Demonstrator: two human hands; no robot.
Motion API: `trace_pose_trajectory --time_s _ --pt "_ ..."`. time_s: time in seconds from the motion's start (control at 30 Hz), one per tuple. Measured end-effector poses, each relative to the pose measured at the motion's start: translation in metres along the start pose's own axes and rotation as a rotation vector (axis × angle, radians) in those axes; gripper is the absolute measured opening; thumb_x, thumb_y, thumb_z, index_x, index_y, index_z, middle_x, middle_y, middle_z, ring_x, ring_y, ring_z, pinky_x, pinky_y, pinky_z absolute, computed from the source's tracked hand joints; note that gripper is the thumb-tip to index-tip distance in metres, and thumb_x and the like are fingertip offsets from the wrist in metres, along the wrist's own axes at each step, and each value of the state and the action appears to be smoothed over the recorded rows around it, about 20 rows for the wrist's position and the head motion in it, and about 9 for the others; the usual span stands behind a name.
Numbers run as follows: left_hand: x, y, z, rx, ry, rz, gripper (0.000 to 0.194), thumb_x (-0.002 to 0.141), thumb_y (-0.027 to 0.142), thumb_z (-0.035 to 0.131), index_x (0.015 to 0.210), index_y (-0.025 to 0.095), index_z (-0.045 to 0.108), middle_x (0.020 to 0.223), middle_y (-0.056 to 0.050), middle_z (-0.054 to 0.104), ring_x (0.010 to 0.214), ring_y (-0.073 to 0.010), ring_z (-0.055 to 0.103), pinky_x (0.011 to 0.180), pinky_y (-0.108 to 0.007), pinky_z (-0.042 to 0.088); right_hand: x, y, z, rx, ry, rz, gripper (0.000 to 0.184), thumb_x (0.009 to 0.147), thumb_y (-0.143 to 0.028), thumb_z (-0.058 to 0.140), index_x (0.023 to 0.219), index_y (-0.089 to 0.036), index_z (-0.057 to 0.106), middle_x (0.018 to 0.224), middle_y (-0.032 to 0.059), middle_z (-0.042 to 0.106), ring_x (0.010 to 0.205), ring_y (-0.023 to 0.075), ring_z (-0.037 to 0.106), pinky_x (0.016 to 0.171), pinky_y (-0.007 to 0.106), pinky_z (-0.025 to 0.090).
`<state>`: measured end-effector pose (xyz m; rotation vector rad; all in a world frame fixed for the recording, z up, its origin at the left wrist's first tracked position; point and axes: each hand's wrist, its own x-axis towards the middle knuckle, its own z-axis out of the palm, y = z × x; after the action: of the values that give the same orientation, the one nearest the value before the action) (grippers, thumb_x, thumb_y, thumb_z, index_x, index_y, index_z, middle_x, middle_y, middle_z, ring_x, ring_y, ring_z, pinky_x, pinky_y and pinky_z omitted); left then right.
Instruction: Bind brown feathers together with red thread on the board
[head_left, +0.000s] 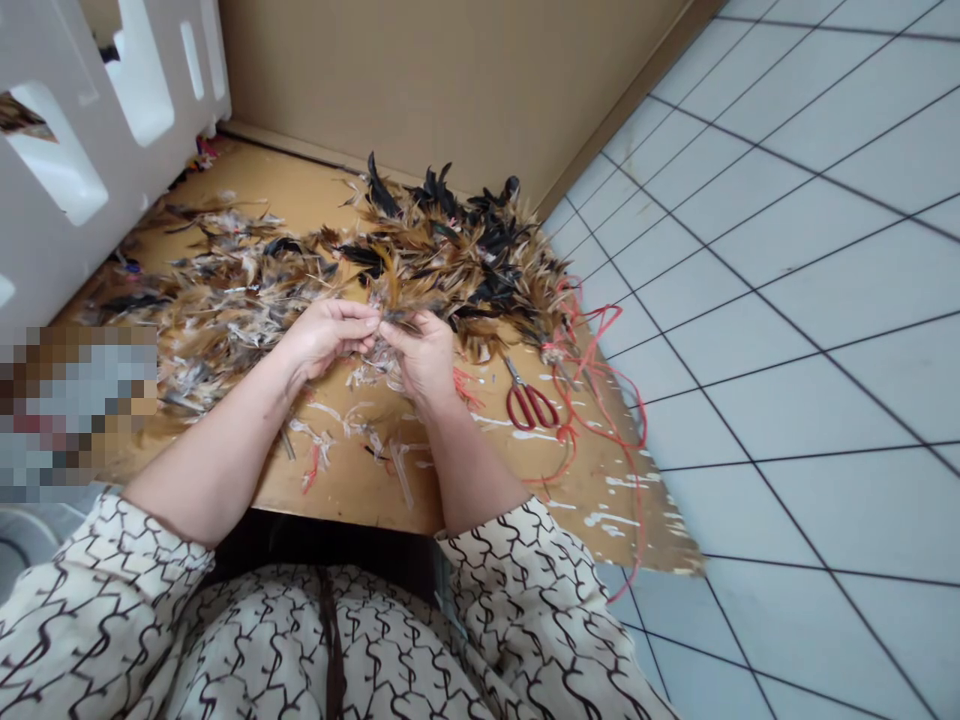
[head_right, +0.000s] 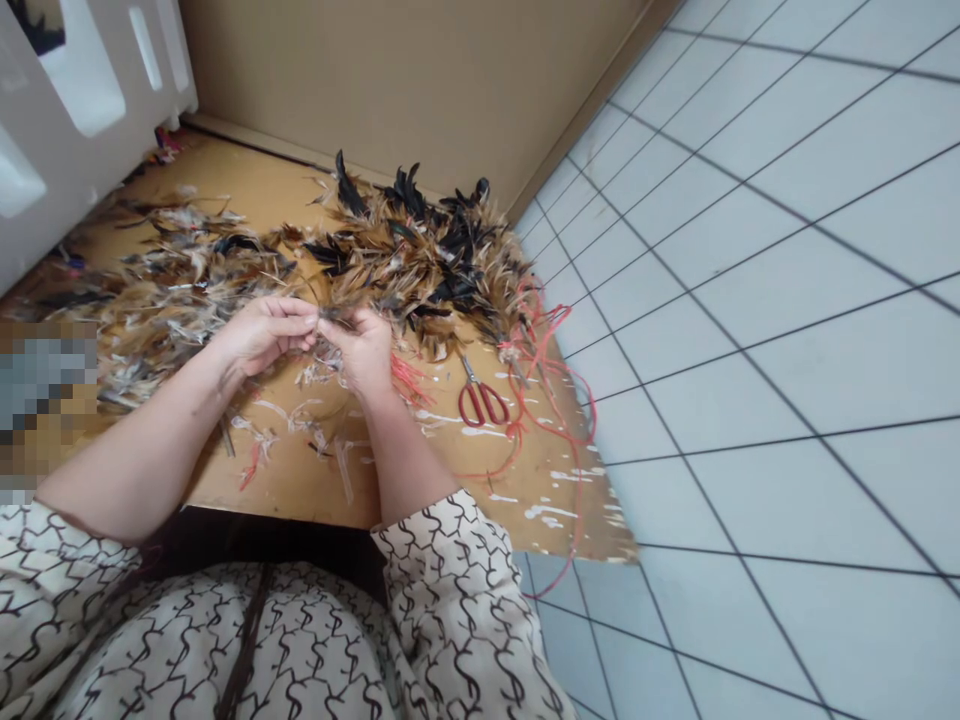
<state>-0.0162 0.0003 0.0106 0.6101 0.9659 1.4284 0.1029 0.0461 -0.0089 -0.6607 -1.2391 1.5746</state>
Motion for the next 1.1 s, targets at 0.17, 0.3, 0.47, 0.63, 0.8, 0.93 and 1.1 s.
trace_pose_trajectory --time_s 0.17,0.3,0.47,0.63,0.8,0.93,1.1 --pt "-0.0005 0.0012 -0.0025 0.043 -0.044 -0.004 0.015 0.049 0.008 0.081 0.057 0.01 0.069 0.048 -0.002 0.064 0.041 -0.0063 0.055 0.043 -0.015 0.045 0.0002 -0.0005 -0.0001 -0.01 -0.011 0.002 0.024 0.05 -0.023 0.081 0.061 -0.018 0.06 0.057 -0.0057 0.063 0.052 0.0072 0.055 0.061 0.025 0.049" --pt "-0.0013 0.0022 -0.0028 0.069 -0.054 -0.03 0.015 0.049 0.008 0.081 0.054 0.01 0.067 0.046 -0.001 0.063 0.037 -0.0047 0.05 0.039 -0.015 0.041 -0.0003 -0.0001 0.001 0.0 -0.015 0.012 0.026 0.048 -0.024 0.083 0.059 -0.018 0.06 0.056 -0.0057 0.063 0.051 0.0075 0.055 0.06 0.025 0.049" --pt "-0.0011 0.0028 -0.0032 0.088 -0.049 -0.046 0.017 0.052 0.006 0.078 0.049 0.011 0.062 0.043 0.001 0.059 0.034 -0.0034 0.045 0.036 -0.014 0.037 0.0001 0.0003 0.0008 0.017 -0.034 0.069 0.028 0.045 -0.026 0.083 0.061 -0.018 0.061 0.058 -0.0053 0.065 0.053 0.0089 0.057 0.061 0.026 0.051" --pt "-0.0011 0.0035 -0.0038 0.108 -0.048 -0.039 0.018 0.057 0.006 0.075 0.048 0.011 0.06 0.042 0.001 0.058 0.033 -0.0035 0.044 0.034 -0.014 0.035 -0.0003 -0.0014 0.0008 0.049 -0.128 0.103 0.031 0.047 -0.03 0.083 0.069 -0.019 0.065 0.062 -0.004 0.067 0.056 0.0112 0.061 0.065 0.029 0.053" --pt "-0.0013 0.0038 -0.0044 0.13 -0.095 -0.081 0.016 0.058 0.005 0.073 0.049 0.011 0.06 0.043 0.0 0.058 0.034 -0.004 0.046 0.035 -0.014 0.037 -0.001 -0.0022 0.0012 0.03 -0.164 0.117 0.03 0.049 -0.035 0.083 0.066 -0.018 0.064 0.057 -0.0037 0.065 0.053 0.0108 0.059 0.062 0.028 0.053" --pt "-0.0008 0.0033 -0.0051 0.159 -0.11 -0.104 0.013 0.059 0.004 0.071 0.053 0.011 0.063 0.047 0.0 0.061 0.037 -0.0049 0.05 0.039 -0.014 0.041 -0.0003 -0.0021 0.0016 0.012 -0.119 0.097 0.031 0.048 -0.036 0.083 0.059 -0.018 0.06 0.053 -0.0041 0.063 0.048 0.0096 0.057 0.053 0.025 0.051" --pt "-0.0028 0.0041 -0.0026 0.187 -0.106 -0.026 0.009 0.061 0.009 0.075 0.058 0.011 0.066 0.053 -0.002 0.066 0.048 -0.0073 0.059 0.05 -0.016 0.049 0.0023 -0.0001 -0.0001 -0.005 -0.069 0.076 0.031 0.05 -0.036 0.082 0.057 -0.018 0.058 0.049 -0.0047 0.06 0.044 0.0084 0.054 0.05 0.024 0.05"
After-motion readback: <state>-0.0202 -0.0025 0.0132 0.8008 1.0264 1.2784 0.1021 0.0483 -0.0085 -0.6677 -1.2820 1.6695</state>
